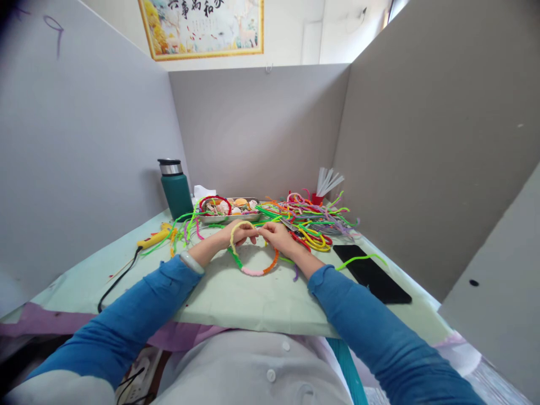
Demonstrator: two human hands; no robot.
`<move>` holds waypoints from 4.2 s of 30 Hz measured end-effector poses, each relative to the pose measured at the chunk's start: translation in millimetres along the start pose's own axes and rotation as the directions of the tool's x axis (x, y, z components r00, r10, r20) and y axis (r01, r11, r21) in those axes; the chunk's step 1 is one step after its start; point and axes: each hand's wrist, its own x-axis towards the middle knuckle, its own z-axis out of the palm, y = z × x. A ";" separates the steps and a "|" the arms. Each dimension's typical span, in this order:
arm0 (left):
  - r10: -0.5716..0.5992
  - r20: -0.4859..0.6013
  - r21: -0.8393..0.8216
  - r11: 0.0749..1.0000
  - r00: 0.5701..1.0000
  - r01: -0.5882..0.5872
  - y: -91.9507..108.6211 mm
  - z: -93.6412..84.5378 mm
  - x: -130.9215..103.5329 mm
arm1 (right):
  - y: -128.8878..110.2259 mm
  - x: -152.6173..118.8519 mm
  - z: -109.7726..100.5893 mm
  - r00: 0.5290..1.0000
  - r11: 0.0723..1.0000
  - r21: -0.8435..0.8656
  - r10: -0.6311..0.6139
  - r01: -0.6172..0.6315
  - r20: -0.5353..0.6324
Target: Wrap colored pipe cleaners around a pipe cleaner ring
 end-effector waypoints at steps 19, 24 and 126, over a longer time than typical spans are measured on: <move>0.013 0.031 -0.151 0.988 0.999 -0.008 -19.4 7.8 12.3 | 1.4 0.6 -0.3 1.000 1.000 -0.013 -0.011 0.011 -0.006; 0.009 0.014 -0.085 0.996 1.000 -0.008 -20.7 5.7 12.2 | 1.3 0.2 0.0 1.000 1.000 -0.019 -0.003 0.003 -0.009; 0.495 -0.255 0.518 0.795 0.831 -0.314 2.7 9.1 -1.1 | -6.3 2.8 -2.2 0.992 0.921 0.371 0.121 -0.121 0.024</move>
